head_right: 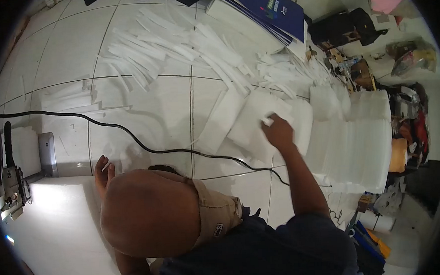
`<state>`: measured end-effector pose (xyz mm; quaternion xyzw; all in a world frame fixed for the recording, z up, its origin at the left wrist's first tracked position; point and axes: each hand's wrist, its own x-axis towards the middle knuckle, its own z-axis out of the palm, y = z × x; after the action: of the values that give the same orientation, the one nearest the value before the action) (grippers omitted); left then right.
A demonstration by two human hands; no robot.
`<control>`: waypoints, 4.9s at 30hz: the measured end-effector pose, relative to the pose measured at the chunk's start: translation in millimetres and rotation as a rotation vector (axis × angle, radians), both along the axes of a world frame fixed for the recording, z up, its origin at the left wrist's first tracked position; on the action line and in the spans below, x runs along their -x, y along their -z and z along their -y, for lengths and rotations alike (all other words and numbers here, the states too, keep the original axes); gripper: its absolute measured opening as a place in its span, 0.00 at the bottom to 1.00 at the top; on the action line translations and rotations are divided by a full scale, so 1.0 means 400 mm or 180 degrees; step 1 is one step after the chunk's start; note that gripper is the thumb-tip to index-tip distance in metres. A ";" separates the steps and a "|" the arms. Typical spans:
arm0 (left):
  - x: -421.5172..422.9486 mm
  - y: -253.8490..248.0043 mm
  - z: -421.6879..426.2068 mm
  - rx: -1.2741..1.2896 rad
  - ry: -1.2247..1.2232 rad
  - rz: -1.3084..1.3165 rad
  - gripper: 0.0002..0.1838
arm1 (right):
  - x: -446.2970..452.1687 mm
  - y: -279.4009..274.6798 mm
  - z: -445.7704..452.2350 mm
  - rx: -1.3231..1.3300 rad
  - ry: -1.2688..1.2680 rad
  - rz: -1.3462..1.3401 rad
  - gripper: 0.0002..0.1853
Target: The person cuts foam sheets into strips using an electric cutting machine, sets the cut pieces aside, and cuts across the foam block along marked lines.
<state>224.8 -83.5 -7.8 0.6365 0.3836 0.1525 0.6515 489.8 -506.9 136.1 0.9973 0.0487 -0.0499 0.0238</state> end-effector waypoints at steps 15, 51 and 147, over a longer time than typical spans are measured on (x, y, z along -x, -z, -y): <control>0.003 -0.025 -0.013 -0.0203 0.0097 -0.0033 0.24 | 0.048 0.321 -0.313 -0.0407 0.0773 -0.0708 0.55; 0.034 -0.059 0.003 -0.0620 0.0145 0.0081 0.24 | 0.040 0.348 0.136 0.1793 -0.2217 -0.0303 0.35; 1.533 -0.062 0.353 0.1288 -0.6498 0.1906 0.58 | 0.305 -0.020 -1.414 -0.0633 -0.5040 -0.0884 0.29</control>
<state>-388.5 -224.9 16.9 -0.1657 0.5759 0.7061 0.3773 367.6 58.6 144.1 0.6492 0.7469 -0.1370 -0.0430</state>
